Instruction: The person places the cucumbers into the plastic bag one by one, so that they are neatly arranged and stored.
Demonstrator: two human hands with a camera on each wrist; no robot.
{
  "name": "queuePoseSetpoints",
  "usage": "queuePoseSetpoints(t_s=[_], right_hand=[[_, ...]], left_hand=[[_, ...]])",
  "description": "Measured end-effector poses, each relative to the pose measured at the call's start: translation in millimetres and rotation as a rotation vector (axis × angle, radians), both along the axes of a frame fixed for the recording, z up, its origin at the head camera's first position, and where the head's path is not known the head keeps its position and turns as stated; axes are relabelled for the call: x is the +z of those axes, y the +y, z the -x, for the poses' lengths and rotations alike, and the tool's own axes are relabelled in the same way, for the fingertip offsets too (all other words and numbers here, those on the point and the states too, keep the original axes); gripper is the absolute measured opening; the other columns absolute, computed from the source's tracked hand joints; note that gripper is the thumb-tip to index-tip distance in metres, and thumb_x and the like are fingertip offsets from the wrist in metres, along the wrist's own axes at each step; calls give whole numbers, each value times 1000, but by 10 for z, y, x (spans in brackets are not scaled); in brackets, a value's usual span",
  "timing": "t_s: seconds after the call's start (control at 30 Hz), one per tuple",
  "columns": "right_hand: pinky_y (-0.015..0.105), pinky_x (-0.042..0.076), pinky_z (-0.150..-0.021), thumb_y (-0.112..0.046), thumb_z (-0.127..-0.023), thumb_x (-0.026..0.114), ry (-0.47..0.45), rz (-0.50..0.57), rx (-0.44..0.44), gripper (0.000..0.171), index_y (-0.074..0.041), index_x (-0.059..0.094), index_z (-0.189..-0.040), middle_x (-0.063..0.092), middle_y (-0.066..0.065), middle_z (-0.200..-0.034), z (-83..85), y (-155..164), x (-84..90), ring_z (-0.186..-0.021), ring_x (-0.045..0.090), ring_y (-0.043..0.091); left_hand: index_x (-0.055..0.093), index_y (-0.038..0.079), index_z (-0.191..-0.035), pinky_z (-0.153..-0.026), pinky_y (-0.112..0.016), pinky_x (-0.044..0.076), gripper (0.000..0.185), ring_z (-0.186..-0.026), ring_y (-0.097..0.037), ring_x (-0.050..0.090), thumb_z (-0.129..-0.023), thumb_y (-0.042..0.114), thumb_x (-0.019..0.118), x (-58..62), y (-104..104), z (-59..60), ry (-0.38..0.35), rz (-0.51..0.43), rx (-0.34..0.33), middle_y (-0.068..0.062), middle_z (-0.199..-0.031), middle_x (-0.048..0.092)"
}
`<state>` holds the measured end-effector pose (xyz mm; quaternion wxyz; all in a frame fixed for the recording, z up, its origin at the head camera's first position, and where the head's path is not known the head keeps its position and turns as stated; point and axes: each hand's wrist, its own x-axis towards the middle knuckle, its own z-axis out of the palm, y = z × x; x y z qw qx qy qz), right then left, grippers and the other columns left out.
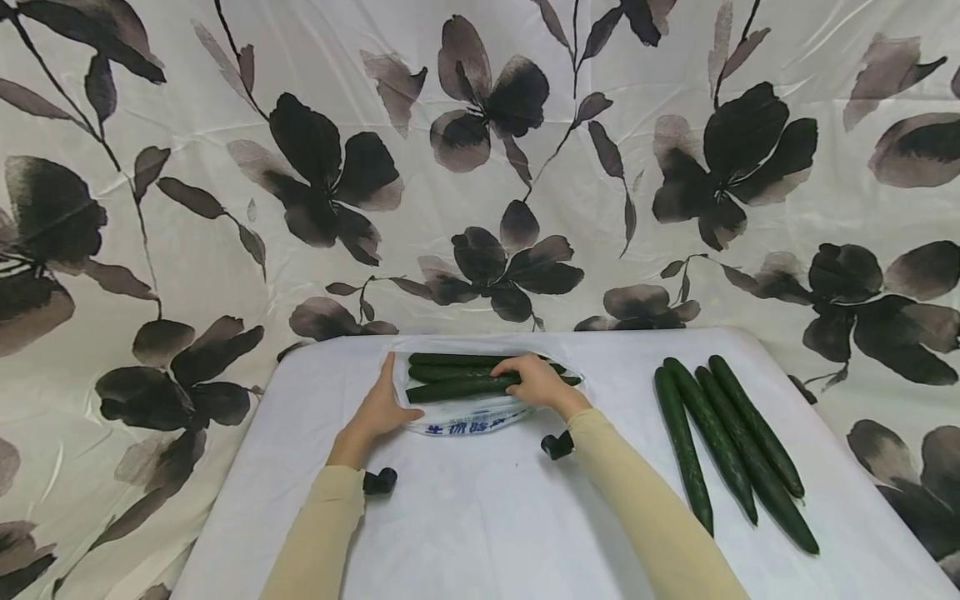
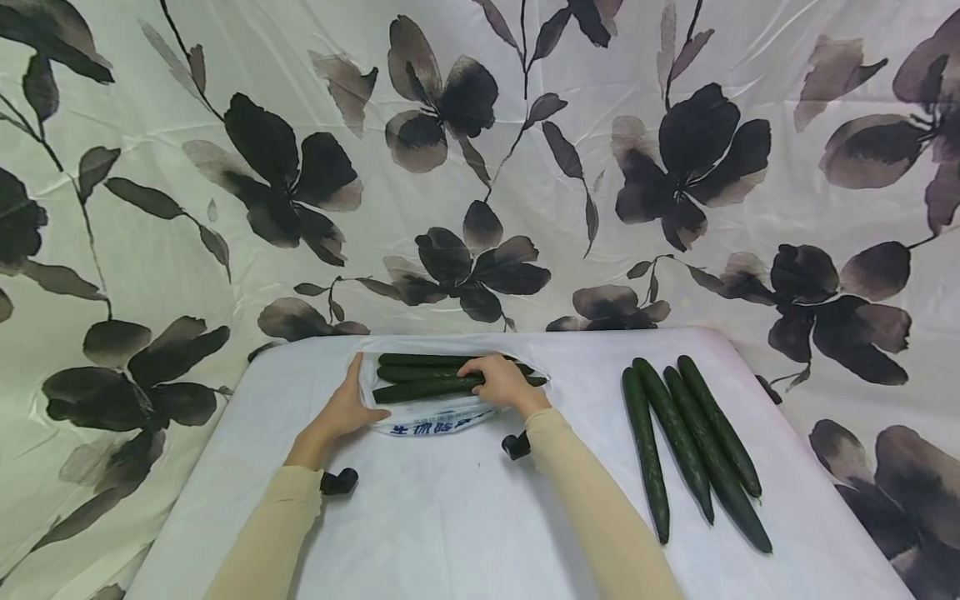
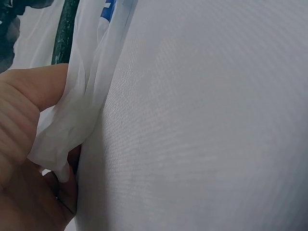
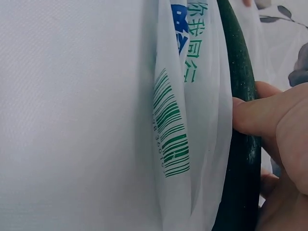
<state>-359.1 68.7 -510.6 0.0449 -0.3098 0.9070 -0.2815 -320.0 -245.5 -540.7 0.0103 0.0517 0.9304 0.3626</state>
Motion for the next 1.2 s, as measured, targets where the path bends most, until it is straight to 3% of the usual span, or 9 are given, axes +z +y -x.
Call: queuePoseSetpoints(t_s=[0.47,1.0,1.2], right_hand=[[38,45,-98,-2,-82,76,-4,22,-62,34,-13,71,-114,66,3,-116,-35,25,-106,-114,58,24],[34,48,-81,-12,-82,79,21,98,-101,25,-14,73,-106,62,-1,-98,-57,66,-194,-89,56,16],[34,48,-80,-14,-82,79,25,97,-99,23,-13,73,-104,62,0,-97,-60,43,-165,-88,56,17]], left_hand=[[-11,10,-155,-110,-56,23,129,-138,-45,27,-71,19,87,-14,19,-28,-1,-28,6,-27,-155,20],[-10,10,-155,-111,-56,22,126,-139,-45,25,-73,20,86,-40,41,-51,-9,-61,25,-28,-155,21],[-9,14,-156,-111,-56,22,127,-139,-44,26,-73,19,86,-84,9,-32,8,-59,37,-25,-155,22]])
